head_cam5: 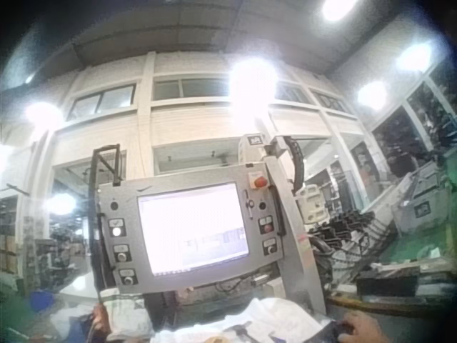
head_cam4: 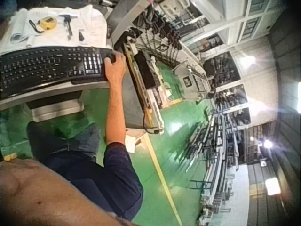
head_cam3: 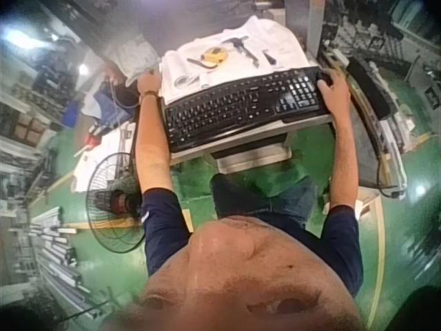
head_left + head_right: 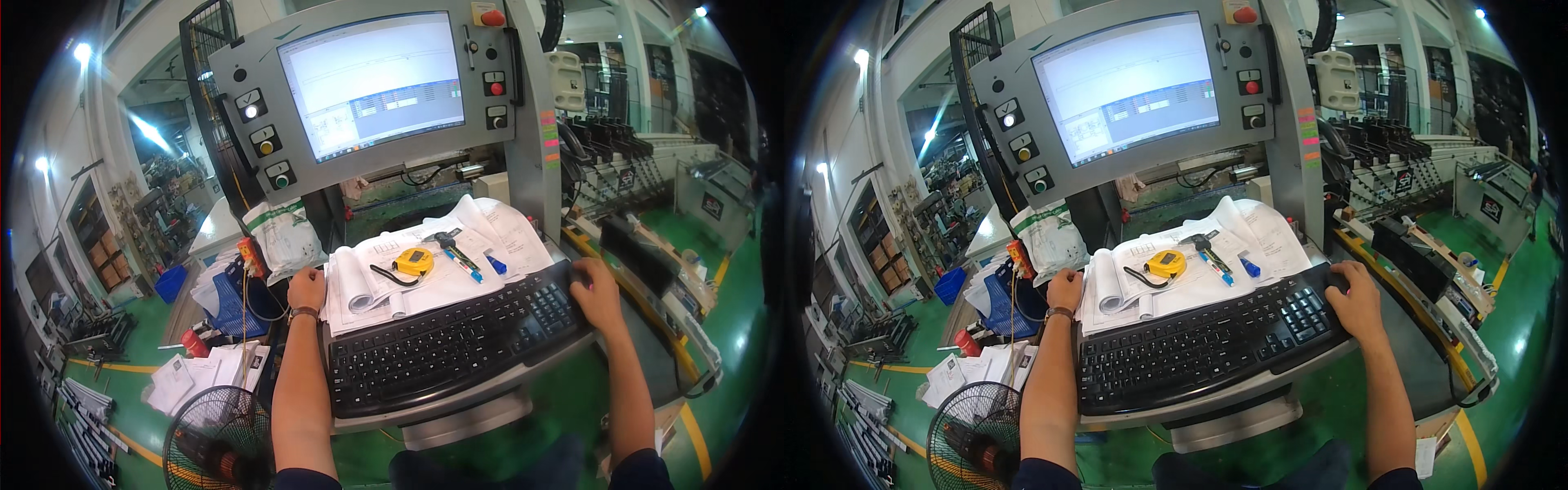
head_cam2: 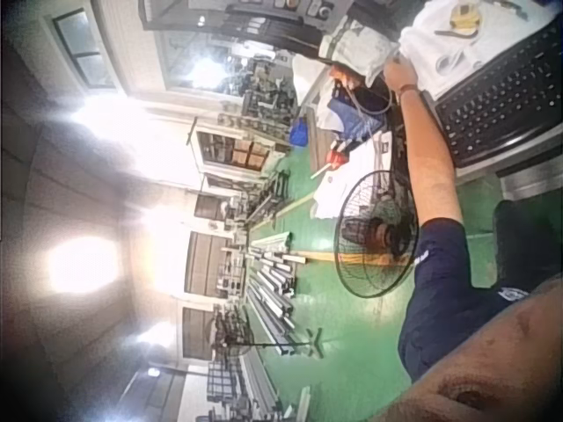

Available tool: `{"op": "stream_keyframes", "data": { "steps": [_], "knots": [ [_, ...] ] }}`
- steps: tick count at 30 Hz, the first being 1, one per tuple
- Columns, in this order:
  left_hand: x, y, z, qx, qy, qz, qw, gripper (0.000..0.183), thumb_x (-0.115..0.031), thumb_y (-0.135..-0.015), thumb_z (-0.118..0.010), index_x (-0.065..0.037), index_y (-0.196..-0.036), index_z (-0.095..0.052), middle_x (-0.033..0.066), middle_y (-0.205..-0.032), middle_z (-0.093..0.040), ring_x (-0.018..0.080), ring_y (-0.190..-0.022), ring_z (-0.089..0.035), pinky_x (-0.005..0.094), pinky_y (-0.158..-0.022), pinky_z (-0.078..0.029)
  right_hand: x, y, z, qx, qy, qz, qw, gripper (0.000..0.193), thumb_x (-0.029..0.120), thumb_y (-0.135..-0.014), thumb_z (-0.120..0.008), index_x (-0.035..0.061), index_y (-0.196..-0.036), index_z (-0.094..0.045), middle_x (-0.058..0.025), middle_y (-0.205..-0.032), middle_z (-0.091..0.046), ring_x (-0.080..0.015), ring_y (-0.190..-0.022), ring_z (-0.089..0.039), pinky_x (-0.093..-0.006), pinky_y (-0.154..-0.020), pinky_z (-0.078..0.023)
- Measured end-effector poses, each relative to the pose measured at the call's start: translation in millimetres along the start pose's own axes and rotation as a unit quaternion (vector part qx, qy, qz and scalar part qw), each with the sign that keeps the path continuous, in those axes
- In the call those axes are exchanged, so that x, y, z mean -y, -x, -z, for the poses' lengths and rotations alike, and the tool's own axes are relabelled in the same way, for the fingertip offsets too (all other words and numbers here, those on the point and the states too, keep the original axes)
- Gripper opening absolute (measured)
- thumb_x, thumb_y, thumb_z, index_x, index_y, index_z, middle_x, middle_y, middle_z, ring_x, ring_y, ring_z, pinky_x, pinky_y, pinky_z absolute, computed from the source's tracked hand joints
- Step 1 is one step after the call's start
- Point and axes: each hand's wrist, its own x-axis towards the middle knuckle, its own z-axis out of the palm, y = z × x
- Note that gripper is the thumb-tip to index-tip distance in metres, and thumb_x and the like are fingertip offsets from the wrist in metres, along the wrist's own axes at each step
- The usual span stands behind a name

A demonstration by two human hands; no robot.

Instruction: The person operates an industrial machine by using a keyboard and a physical control panel.

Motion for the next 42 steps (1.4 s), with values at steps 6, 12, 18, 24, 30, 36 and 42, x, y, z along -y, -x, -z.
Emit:
{"op": "stream_keyframes", "data": {
  "steps": [6, 12, 18, 24, 30, 36, 42],
  "knots": [
    [2.8, -0.7, -0.3, -0.003, -0.004, -0.005, 1.000, 0.028, -0.035, -0.095, -0.075, -0.009, -0.105, -0.082, 0.0153, -0.103, -0.082, 0.0385, -0.100, -0.078, 0.0480, -0.087, -0.061, -0.8, -0.8, -0.2, 0.006, -0.006, 0.002, 1.000, 0.042, 0.019, -0.087, -0.068, 0.0028, -0.125, -0.074, -0.0171, -0.141, -0.067, -0.0372, -0.129, -0.067, -0.0427, -0.103, -0.055],
    [1.8, -0.8, -1.7, -0.003, -0.008, -0.004, 1.000, 0.028, -0.035, -0.095, -0.075, -0.010, -0.105, -0.082, 0.0148, -0.104, -0.082, 0.0382, -0.100, -0.078, 0.0478, -0.087, -0.061, -0.3, -0.3, 0.2, 0.004, -0.007, 0.000, 1.000, 0.042, 0.019, -0.087, -0.068, 0.0027, -0.125, -0.074, -0.0167, -0.140, -0.067, -0.0371, -0.127, -0.068, -0.0427, -0.101, -0.056],
    [2.3, -1.4, -2.2, -0.007, -0.010, -0.007, 1.000, 0.028, -0.036, -0.095, -0.075, -0.010, -0.104, -0.082, 0.0145, -0.102, -0.082, 0.0381, -0.098, -0.078, 0.0482, -0.086, -0.061, 4.5, 0.8, 0.8, 0.002, -0.031, -0.002, 1.000, 0.049, 0.019, -0.087, -0.068, 0.0044, -0.133, -0.070, -0.0154, -0.138, -0.067, -0.0360, -0.124, -0.069, -0.0426, -0.101, -0.056],
    [5.2, 0.5, -2.6, -0.008, -0.003, -0.005, 1.000, 0.028, -0.035, -0.095, -0.074, -0.010, -0.104, -0.083, 0.0151, -0.102, -0.082, 0.0386, -0.097, -0.078, 0.0478, -0.086, -0.061, 1.7, 0.6, -1.8, 0.012, -0.013, 0.009, 1.000, 0.051, 0.018, -0.087, -0.071, 0.0061, -0.136, -0.067, -0.0141, -0.138, -0.069, -0.0324, -0.122, -0.070, -0.0401, -0.102, -0.055],
    [4.2, 0.4, -0.1, 0.002, 0.002, -0.004, 1.000, 0.029, -0.036, -0.095, -0.074, -0.010, -0.106, -0.083, 0.0159, -0.104, -0.082, 0.0392, -0.100, -0.078, 0.0490, -0.088, -0.060, 3.9, 0.8, 0.8, 0.029, -0.022, 0.010, 0.999, 0.048, 0.018, -0.087, -0.073, 0.0041, -0.132, -0.069, -0.0131, -0.137, -0.068, -0.0339, -0.123, -0.069, -0.0403, -0.100, -0.055],
    [4.5, 0.6, -1.3, -0.001, 0.002, 0.002, 1.000, 0.029, -0.036, -0.095, -0.074, -0.010, -0.105, -0.082, 0.0161, -0.105, -0.082, 0.0395, -0.100, -0.078, 0.0495, -0.088, -0.060, 5.4, 0.5, 1.5, 0.028, -0.025, 0.018, 0.999, 0.046, 0.018, -0.087, -0.074, 0.0037, -0.130, -0.070, -0.0124, -0.136, -0.069, -0.0315, -0.122, -0.070, -0.0387, -0.099, -0.055],
    [4.2, 0.2, -2.4, -0.004, -0.002, 0.002, 1.000, 0.029, -0.036, -0.095, -0.074, -0.010, -0.104, -0.082, 0.0158, -0.104, -0.082, 0.0397, -0.101, -0.078, 0.0496, -0.088, -0.060, 7.1, 0.0, 2.2, 0.034, -0.023, 0.017, 0.999, 0.044, 0.017, -0.088, -0.074, 0.0043, -0.130, -0.070, -0.0119, -0.136, -0.069, -0.0310, -0.123, -0.069, -0.0391, -0.099, -0.055]
  ]
}}
